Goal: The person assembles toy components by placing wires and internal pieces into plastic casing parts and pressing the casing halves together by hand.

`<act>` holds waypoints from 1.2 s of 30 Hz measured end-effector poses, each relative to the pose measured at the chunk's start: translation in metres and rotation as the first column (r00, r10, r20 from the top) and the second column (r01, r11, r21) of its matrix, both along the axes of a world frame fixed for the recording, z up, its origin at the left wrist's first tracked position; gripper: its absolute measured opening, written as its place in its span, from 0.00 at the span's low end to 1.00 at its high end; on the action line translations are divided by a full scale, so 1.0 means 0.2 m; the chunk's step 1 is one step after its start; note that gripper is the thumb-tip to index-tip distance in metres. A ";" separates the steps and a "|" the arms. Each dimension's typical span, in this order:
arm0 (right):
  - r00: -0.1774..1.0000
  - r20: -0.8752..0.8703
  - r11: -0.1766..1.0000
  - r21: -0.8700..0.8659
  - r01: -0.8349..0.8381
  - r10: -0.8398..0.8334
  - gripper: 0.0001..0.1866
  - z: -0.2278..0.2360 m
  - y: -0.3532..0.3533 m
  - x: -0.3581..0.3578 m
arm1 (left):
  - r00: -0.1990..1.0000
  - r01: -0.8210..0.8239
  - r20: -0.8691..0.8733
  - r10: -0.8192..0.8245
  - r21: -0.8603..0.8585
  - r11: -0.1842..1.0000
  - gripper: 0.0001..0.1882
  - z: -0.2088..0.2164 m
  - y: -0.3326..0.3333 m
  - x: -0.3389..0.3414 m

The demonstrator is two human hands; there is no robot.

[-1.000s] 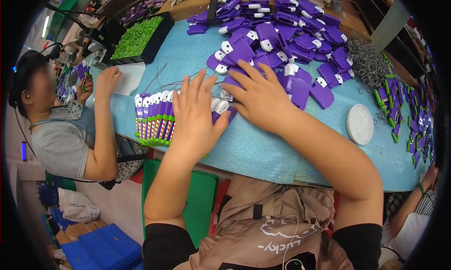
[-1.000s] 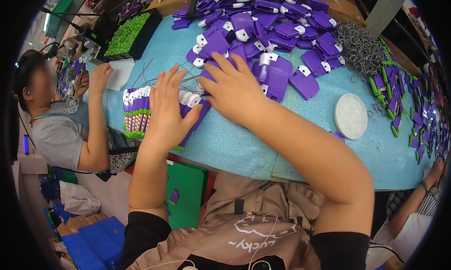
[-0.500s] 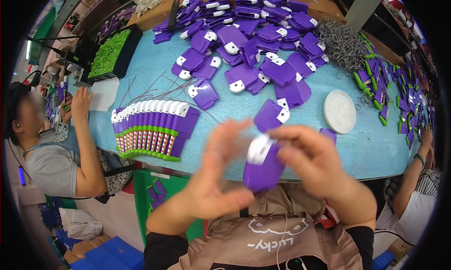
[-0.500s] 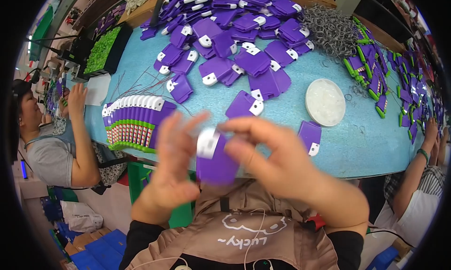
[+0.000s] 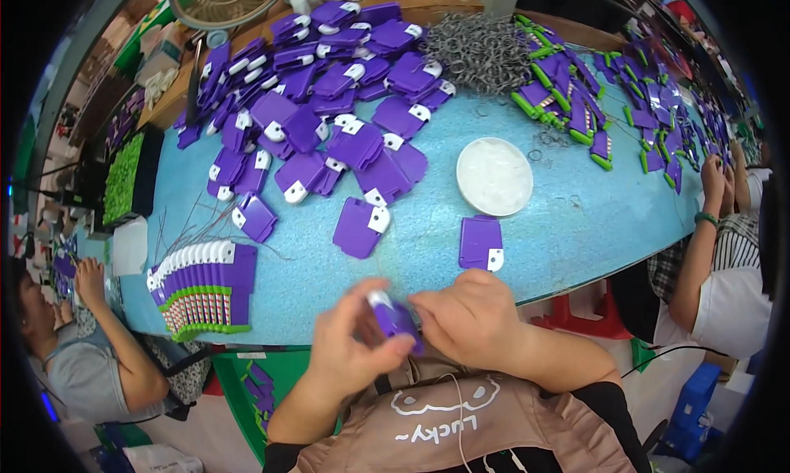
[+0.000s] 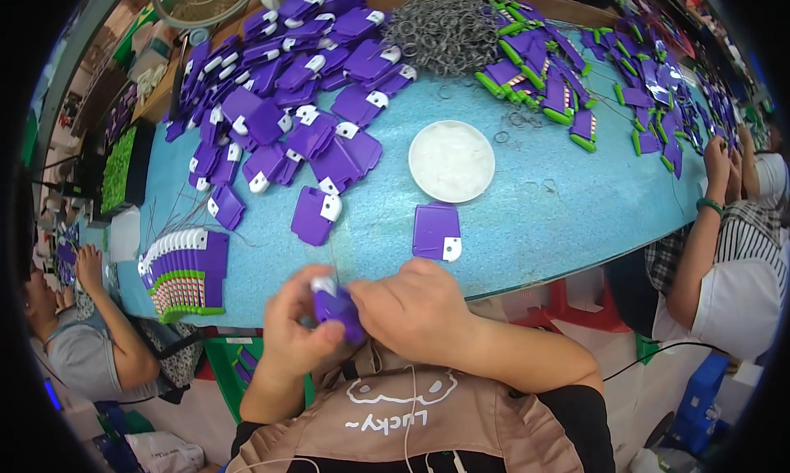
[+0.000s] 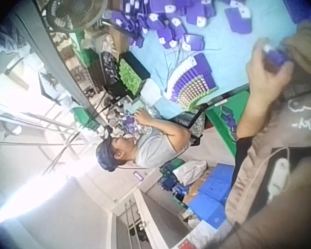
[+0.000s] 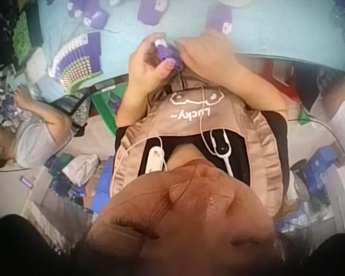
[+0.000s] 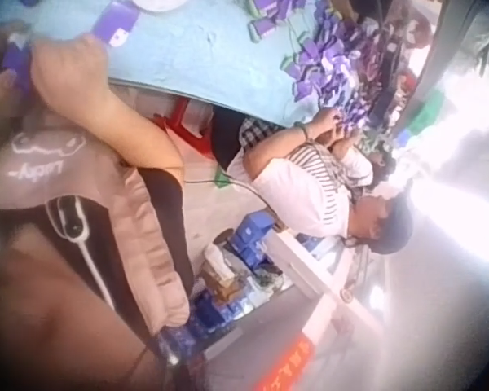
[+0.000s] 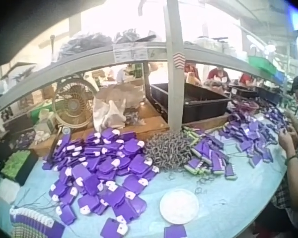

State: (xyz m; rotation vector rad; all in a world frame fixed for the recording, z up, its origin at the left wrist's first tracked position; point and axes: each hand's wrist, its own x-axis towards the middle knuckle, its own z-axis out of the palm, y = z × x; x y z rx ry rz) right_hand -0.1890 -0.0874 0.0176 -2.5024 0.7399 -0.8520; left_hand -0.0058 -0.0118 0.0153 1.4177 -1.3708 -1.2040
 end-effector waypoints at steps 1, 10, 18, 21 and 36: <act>0.999 0.005 0.999 0.038 0.034 -0.034 0.08 0.00 -0.02 0.02 | 0.994 0.033 -0.104 -0.021 0.109 0.994 0.35 0.01 0.03 -0.04; 0.962 0.256 0.892 0.408 -0.194 0.092 0.09 0.06 -0.01 0.05 | 0.900 -0.269 -0.319 0.298 0.133 0.954 0.34 0.00 -0.02 -0.04; 0.846 0.147 0.858 0.111 0.501 -0.513 0.17 0.11 -0.33 -0.17 | 0.820 -0.184 -0.515 0.249 0.176 0.967 0.45 0.02 0.02 -0.03; 0.698 -0.031 0.676 -0.282 0.680 -0.715 0.16 -0.03 -0.70 -0.74 | 0.594 0.081 -0.796 0.114 0.200 0.976 0.43 0.05 0.02 -0.03; 0.943 0.332 0.978 0.204 -0.041 -0.029 0.11 0.11 -0.12 -0.52 | 0.570 0.209 -0.819 0.058 0.213 0.954 0.18 0.06 -0.02 -0.14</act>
